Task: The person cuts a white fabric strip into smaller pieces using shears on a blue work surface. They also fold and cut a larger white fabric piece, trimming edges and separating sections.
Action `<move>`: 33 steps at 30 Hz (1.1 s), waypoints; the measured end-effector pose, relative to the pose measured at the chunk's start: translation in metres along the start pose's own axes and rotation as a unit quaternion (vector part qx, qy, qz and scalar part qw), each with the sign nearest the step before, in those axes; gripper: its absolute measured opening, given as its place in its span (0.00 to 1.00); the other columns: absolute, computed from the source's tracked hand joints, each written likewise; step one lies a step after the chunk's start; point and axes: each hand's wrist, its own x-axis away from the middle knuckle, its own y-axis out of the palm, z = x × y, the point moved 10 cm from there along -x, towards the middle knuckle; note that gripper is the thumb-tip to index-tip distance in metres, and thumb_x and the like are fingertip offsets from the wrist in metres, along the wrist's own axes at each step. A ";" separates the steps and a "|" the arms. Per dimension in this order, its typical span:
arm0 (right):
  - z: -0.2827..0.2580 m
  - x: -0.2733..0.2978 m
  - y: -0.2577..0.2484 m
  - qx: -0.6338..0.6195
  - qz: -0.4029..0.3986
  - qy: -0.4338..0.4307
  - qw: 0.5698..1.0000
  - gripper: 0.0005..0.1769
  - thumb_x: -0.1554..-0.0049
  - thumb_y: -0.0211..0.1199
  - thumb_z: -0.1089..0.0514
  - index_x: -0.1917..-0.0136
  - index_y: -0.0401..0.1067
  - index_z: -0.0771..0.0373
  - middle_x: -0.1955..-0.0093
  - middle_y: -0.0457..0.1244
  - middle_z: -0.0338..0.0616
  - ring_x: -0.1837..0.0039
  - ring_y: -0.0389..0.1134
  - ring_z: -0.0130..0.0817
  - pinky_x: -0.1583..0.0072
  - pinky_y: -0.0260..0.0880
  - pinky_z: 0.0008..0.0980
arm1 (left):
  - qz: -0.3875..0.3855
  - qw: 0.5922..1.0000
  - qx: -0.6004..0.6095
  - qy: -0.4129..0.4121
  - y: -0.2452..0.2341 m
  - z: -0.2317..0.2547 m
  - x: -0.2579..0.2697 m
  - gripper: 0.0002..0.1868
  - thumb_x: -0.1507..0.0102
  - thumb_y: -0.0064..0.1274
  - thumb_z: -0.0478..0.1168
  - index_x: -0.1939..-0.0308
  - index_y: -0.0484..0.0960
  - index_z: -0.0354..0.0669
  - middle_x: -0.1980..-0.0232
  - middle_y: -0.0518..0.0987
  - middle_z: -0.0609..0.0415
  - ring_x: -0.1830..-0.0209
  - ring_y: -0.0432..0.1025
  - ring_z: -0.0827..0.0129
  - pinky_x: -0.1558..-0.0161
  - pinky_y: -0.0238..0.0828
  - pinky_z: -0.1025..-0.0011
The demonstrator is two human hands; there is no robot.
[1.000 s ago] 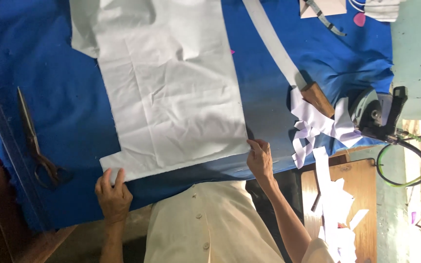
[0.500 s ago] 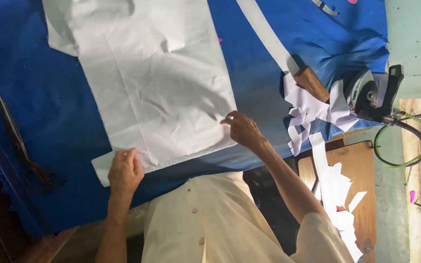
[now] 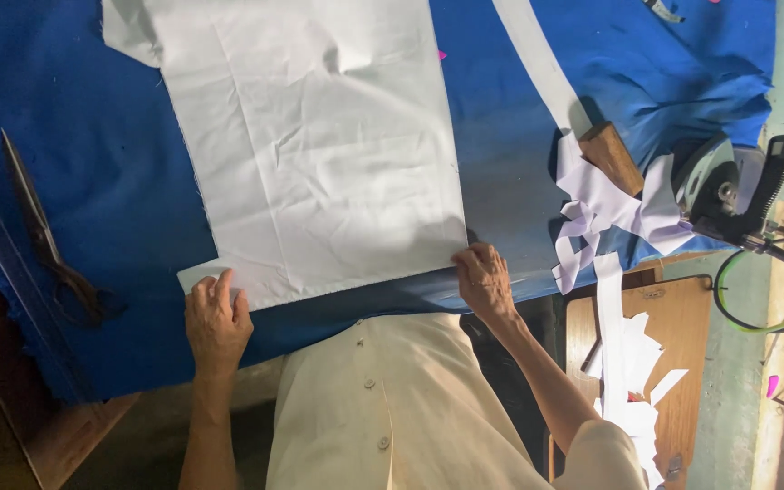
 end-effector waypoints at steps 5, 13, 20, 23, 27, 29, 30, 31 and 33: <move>0.004 0.007 -0.003 -0.030 0.015 0.008 0.999 0.08 0.42 0.64 0.59 0.50 0.76 0.45 0.51 0.63 0.37 0.51 0.72 0.42 0.51 0.73 0.41 | 0.011 1.000 0.017 -0.007 -0.003 -0.007 0.003 0.19 0.34 0.58 0.40 0.40 0.81 0.43 0.49 0.74 0.44 0.53 0.75 0.50 0.57 0.76 0.58; 0.002 0.007 -0.029 -0.114 0.041 0.088 0.989 0.10 0.43 0.67 0.64 0.52 0.80 0.49 0.51 0.65 0.39 0.49 0.73 0.41 0.49 0.74 0.38 | 0.037 0.998 0.048 0.004 -0.002 -0.016 0.004 0.13 0.32 0.57 0.36 0.44 0.83 0.41 0.52 0.76 0.47 0.55 0.76 0.55 0.57 0.75 0.64; 0.033 0.038 -0.037 -0.155 0.057 0.225 0.960 0.14 0.39 0.59 0.60 0.41 0.76 0.57 0.50 0.70 0.44 0.55 0.72 0.37 0.49 0.73 0.38 | -0.006 0.998 0.060 -0.008 -0.008 0.000 0.007 0.15 0.31 0.58 0.40 0.47 0.81 0.32 0.49 0.80 0.42 0.48 0.74 0.51 0.50 0.76 0.59; 0.013 0.041 -0.033 -0.407 -0.015 0.473 0.782 0.30 0.40 0.56 0.48 0.29 0.69 0.65 0.44 0.73 0.46 0.43 0.75 0.30 0.40 0.76 0.30 | -0.053 0.996 0.042 -0.064 0.004 -0.010 0.016 0.22 0.35 0.59 0.48 0.47 0.78 0.33 0.50 0.78 0.42 0.46 0.71 0.51 0.54 0.75 0.57; 0.012 0.044 -0.018 -0.428 -0.003 0.459 0.779 0.30 0.40 0.57 0.45 0.33 0.72 0.68 0.48 0.73 0.49 0.46 0.76 0.31 0.42 0.79 0.31 | -0.068 0.990 0.039 -0.113 0.013 -0.035 0.026 0.21 0.38 0.61 0.43 0.46 0.78 0.34 0.47 0.75 0.39 0.45 0.71 0.49 0.58 0.76 0.54; 0.005 0.029 -0.041 -0.216 0.043 0.339 0.915 0.19 0.36 0.56 0.51 0.35 0.72 0.60 0.40 0.64 0.50 0.49 0.74 0.39 0.47 0.76 0.38 | -0.027 0.996 0.023 -0.079 0.009 -0.043 0.031 0.17 0.39 0.62 0.37 0.49 0.78 0.34 0.50 0.75 0.40 0.48 0.71 0.49 0.56 0.75 0.56; 0.006 0.032 -0.039 -0.218 0.042 0.338 0.915 0.19 0.36 0.56 0.51 0.35 0.72 0.60 0.40 0.64 0.50 0.49 0.74 0.39 0.47 0.76 0.38 | -0.027 0.996 0.020 -0.080 0.013 -0.046 0.032 0.17 0.39 0.62 0.37 0.49 0.78 0.34 0.50 0.75 0.40 0.48 0.71 0.49 0.56 0.75 0.56; -0.010 0.018 -0.046 -0.179 0.065 0.235 0.953 0.16 0.34 0.57 0.55 0.35 0.72 0.61 0.40 0.62 0.51 0.46 0.70 0.43 0.47 0.76 0.40 | -0.035 0.995 0.030 -0.088 0.017 -0.052 0.033 0.16 0.39 0.60 0.36 0.49 0.78 0.35 0.50 0.75 0.40 0.48 0.71 0.48 0.52 0.73 0.55; -0.036 0.001 -0.051 -0.148 0.085 0.119 0.978 0.13 0.33 0.57 0.59 0.36 0.71 0.63 0.39 0.61 0.52 0.44 0.66 0.48 0.47 0.75 0.43 | -0.036 0.993 0.031 -0.104 0.024 -0.062 0.033 0.15 0.39 0.59 0.36 0.49 0.78 0.37 0.49 0.75 0.39 0.49 0.71 0.47 0.48 0.71 0.53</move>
